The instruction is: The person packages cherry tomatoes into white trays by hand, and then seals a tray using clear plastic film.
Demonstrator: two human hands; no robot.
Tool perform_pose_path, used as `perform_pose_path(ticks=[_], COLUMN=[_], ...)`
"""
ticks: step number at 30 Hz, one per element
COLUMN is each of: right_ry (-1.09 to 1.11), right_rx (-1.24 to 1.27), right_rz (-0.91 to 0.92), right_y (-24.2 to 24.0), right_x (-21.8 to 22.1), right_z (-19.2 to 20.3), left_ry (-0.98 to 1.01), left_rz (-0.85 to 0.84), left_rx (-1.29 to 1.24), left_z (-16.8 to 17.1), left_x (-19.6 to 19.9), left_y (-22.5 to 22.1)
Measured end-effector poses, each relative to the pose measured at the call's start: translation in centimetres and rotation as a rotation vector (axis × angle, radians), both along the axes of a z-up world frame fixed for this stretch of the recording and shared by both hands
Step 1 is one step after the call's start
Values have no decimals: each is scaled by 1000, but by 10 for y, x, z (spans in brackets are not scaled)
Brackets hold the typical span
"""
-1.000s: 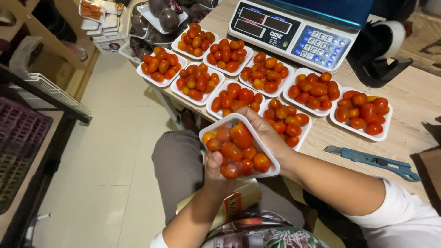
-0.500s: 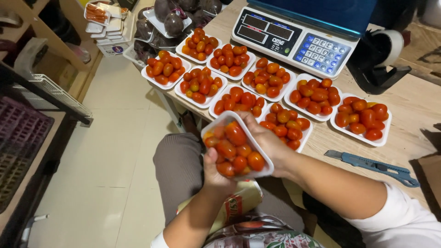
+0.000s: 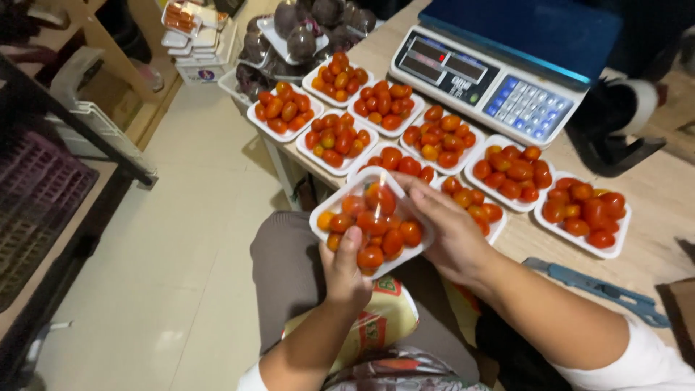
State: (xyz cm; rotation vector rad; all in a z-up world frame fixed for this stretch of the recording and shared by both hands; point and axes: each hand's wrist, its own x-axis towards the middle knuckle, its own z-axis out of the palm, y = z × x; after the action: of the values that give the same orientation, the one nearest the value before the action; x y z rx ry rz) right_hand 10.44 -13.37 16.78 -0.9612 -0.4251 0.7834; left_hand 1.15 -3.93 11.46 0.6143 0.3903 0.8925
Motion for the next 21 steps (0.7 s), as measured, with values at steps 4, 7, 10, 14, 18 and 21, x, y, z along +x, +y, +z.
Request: perform_pose_path(ticks=[4, 7, 10, 14, 18, 21], right_ry=[108, -61, -442, -314, -108, -98], right_rx=[-162, -132, -461, -317, -401, -437], right_rz=[-106, 65, 124, 191, 169, 54], right_y=[0, -3, -10, -12, -16, -27], right_x=[-2, -6, -3, -4, 16, 57], right_z=[16, 21, 29, 44, 74, 92], left_ry=[117, 200, 117, 138, -785, -131], left_rz=[-86, -87, -77, -196, -383, -595], left_rx=[-143, -246, -20, -122, -71, 115], left_z=[3, 2, 3, 10, 18, -80], left_x=[-1, -3, -6, -17, -5, 18], left_y=[-2, -1, 0, -1, -4, 43])
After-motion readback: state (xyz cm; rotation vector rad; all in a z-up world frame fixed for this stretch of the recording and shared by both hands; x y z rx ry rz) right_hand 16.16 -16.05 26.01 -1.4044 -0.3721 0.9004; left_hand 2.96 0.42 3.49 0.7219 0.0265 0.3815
